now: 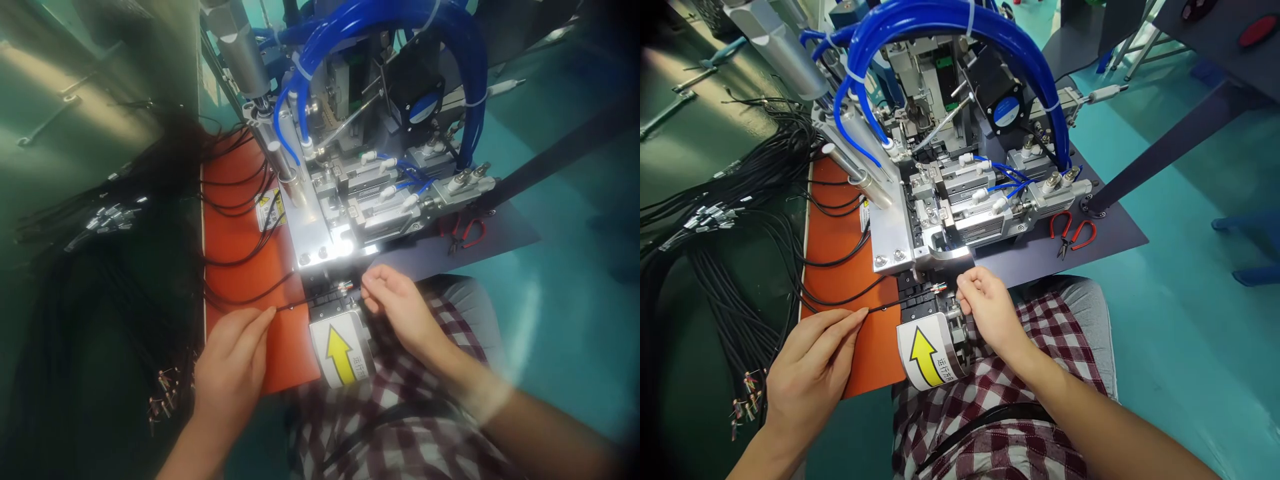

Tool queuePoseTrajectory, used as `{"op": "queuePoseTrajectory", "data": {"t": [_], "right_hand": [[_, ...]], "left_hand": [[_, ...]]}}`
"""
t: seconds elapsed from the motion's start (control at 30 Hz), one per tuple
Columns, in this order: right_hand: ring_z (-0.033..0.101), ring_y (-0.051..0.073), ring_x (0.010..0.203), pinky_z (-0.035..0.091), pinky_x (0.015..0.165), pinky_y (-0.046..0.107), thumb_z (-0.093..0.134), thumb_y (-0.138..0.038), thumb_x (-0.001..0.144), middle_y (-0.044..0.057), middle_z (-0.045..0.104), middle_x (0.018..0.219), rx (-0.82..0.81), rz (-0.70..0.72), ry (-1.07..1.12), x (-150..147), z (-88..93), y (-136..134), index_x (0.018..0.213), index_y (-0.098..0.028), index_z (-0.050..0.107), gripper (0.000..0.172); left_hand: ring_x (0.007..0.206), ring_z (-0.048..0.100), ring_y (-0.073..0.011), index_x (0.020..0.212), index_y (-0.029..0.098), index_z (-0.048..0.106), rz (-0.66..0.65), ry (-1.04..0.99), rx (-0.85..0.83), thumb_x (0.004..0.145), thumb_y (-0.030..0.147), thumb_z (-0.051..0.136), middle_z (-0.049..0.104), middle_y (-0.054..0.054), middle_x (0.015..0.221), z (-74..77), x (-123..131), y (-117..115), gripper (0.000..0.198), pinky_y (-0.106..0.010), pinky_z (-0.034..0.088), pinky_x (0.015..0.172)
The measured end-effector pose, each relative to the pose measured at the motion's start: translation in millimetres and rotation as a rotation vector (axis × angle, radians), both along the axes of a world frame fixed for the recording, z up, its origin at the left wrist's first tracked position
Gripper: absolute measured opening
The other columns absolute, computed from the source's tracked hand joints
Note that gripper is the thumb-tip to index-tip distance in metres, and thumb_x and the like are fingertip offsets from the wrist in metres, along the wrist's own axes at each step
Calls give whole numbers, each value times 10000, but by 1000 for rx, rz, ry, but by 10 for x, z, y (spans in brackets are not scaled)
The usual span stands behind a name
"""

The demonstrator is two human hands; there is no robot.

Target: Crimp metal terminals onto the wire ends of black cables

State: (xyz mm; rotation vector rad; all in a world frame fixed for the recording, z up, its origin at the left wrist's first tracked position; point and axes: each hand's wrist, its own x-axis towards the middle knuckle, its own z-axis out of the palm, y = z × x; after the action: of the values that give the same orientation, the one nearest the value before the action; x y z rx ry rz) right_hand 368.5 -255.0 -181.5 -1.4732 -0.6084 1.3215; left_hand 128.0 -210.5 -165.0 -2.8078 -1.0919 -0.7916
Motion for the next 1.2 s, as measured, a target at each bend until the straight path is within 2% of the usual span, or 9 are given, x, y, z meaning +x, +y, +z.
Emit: {"op": "queuePoseTrajectory", "data": {"t": [0.23, 0.43, 0.53, 0.67, 0.9, 1.07, 1.2], "right_hand": [[368, 107, 515, 294, 532, 245, 573, -407, 874, -61, 444, 544, -44, -21, -26, 130, -39, -245, 685, -196, 495, 293], [345, 107, 522, 289, 529, 240, 563, -432, 872, -60, 428, 537, -63, 16, -42, 178, -33, -431, 666, -196, 488, 322], [340, 105, 521, 283, 519, 234, 600, -457, 836, -59, 434, 533, -77, -4, -54, 252, -96, -628, 669, -193, 510, 325], [345, 101, 524, 287, 518, 229, 653, -515, 767, -58, 443, 548, -64, -17, -75, 393, -247, -949, 680, -194, 517, 359], [333, 92, 504, 276, 497, 228, 716, -596, 648, -58, 438, 532, -84, 38, -131, 539, -379, -1329, 636, -186, 512, 458], [326, 97, 489, 257, 484, 236, 684, -627, 660, -61, 422, 506, -92, 75, -150, 480, -399, -1446, 632, -192, 512, 469], [326, 96, 482, 254, 482, 242, 687, -620, 646, -62, 417, 519, -96, 114, -143, 390, -384, -1407, 622, -196, 499, 465]], "left_hand": [[862, 615, -216, 1092, 158, 611, 1, 3, 10, 812, -33, 597, 644, -106, 967, 0, -1, 11, 340, -381, 534, 791], [878, 633, -202, 1038, 180, 650, 15, -49, 4, 837, 31, 583, 658, -85, 971, -5, 12, 19, 259, -341, 534, 810], [854, 634, -194, 955, 169, 682, 36, -96, -38, 867, 85, 552, 665, -81, 923, 7, 46, 10, 179, -315, 526, 790], [837, 627, -164, 881, 177, 687, 53, -103, -68, 897, 130, 514, 662, -51, 871, -2, 74, -8, 180, -279, 520, 775], [844, 614, -163, 860, 172, 679, 55, -121, -80, 895, 150, 506, 648, -51, 869, -64, 43, -19, 177, -291, 507, 797], [846, 612, -170, 867, 167, 675, 40, -122, -66, 884, 127, 499, 646, -59, 876, -56, 30, -36, 181, -293, 507, 788], [848, 614, -175, 871, 166, 673, 41, -117, -60, 888, 121, 491, 654, -62, 874, -49, 24, -39, 189, -292, 511, 780]]}}
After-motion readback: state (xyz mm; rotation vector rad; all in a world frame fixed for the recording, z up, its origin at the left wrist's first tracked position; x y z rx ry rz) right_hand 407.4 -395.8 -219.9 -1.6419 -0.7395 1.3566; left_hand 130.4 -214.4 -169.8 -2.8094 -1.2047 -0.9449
